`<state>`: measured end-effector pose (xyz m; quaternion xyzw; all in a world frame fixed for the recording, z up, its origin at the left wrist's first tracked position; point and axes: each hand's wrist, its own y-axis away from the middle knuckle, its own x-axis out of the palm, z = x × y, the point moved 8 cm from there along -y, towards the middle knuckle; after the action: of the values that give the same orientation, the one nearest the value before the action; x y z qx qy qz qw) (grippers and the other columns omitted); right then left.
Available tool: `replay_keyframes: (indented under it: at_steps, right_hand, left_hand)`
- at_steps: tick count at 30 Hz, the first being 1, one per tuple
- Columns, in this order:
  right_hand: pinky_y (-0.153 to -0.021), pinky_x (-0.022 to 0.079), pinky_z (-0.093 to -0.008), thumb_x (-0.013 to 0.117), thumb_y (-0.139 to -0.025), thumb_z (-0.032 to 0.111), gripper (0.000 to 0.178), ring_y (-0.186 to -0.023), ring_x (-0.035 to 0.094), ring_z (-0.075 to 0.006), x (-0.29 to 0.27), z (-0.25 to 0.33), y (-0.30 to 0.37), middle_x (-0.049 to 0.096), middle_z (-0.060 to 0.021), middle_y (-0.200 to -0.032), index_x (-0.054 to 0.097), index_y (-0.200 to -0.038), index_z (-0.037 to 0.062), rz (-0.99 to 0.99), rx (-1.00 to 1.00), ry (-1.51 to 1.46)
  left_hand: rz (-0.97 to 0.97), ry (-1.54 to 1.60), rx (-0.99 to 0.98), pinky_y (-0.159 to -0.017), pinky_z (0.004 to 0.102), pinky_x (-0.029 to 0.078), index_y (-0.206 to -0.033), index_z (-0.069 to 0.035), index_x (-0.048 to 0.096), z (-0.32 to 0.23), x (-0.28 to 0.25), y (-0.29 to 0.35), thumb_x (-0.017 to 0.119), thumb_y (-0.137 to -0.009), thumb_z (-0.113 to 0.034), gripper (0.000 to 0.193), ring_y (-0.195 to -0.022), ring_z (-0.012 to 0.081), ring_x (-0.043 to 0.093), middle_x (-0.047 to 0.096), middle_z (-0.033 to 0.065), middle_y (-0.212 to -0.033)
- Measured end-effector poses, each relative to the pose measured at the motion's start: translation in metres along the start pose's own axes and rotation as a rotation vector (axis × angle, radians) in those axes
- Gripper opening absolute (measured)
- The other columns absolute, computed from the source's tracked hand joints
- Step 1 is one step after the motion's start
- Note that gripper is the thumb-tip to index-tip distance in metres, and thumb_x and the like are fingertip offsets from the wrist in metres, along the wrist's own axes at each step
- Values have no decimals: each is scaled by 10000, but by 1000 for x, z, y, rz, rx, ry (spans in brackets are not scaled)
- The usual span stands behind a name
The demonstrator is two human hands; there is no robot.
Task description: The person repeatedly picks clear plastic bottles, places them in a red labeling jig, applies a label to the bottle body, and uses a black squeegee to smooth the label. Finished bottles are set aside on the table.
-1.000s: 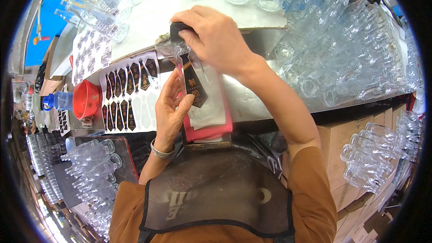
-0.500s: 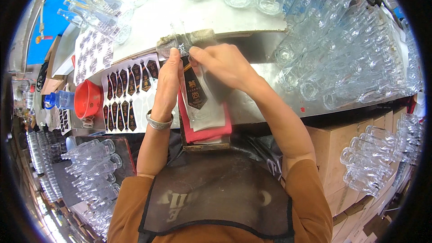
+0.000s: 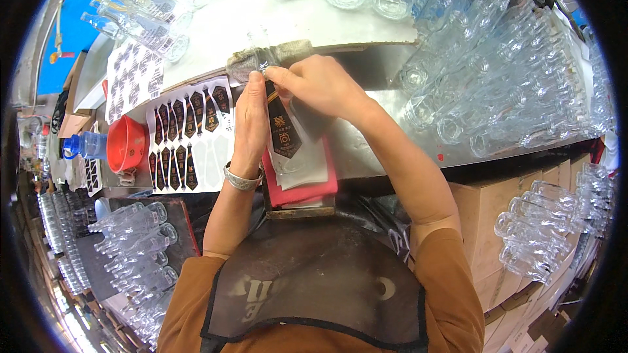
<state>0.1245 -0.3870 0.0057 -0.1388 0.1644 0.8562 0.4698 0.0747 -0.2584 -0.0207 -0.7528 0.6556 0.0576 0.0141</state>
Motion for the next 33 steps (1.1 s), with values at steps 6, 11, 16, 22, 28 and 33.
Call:
replay_keyframes:
  at_steps: [6,11,16,22,28,33]
  right_hand:
    - [-824,516,-351,473,-943,599,676,-824,701,-290,-2,5,-5,736,-157,-803,772,-808,8,64,50,77]
    - [-844,517,-357,469,-931,622,695,-835,703,-322,-2,11,-5,732,-185,-808,777,-818,9,66,76,178]
    - [-828,511,-328,501,-944,575,643,-836,693,-259,-3,-1,-4,735,-153,-812,769,-824,3,67,52,-19]
    - [-828,501,-303,522,-961,525,604,-840,674,-205,0,4,6,740,-124,-847,751,-867,-26,81,9,-50]
    - [-844,497,-300,539,-965,507,589,-848,670,-193,0,-2,7,742,-121,-869,743,-901,-42,67,0,-91]
    - [-881,466,-264,567,-1020,404,470,-962,575,-96,-18,-5,29,666,-36,-1062,681,-1186,-21,-73,-51,-324]
  left_hand:
    - [41,11,-44,-879,352,483,-1185,48,610,8,0,1,330,-1086,-449,579,-995,213,609,664,162,-1111]
    - [19,-26,32,-902,356,475,-1220,53,598,0,1,2,333,-1089,-421,558,-1015,215,603,648,167,-1162]
    - [71,177,-167,-844,364,493,-1091,55,662,20,-6,-10,376,-1058,-502,627,-937,223,622,685,160,-1039]
    - [-2,-191,-67,-631,283,447,-880,6,679,-1,-10,-15,417,-1040,-542,628,-689,143,581,658,82,-783]
    - [24,-55,-112,-764,326,488,-969,43,682,7,-4,-12,399,-1034,-556,666,-839,191,613,693,115,-929]
    - [27,180,-270,-785,285,490,-1179,50,615,24,-16,3,425,-1043,-538,633,-905,156,619,664,91,-1067]
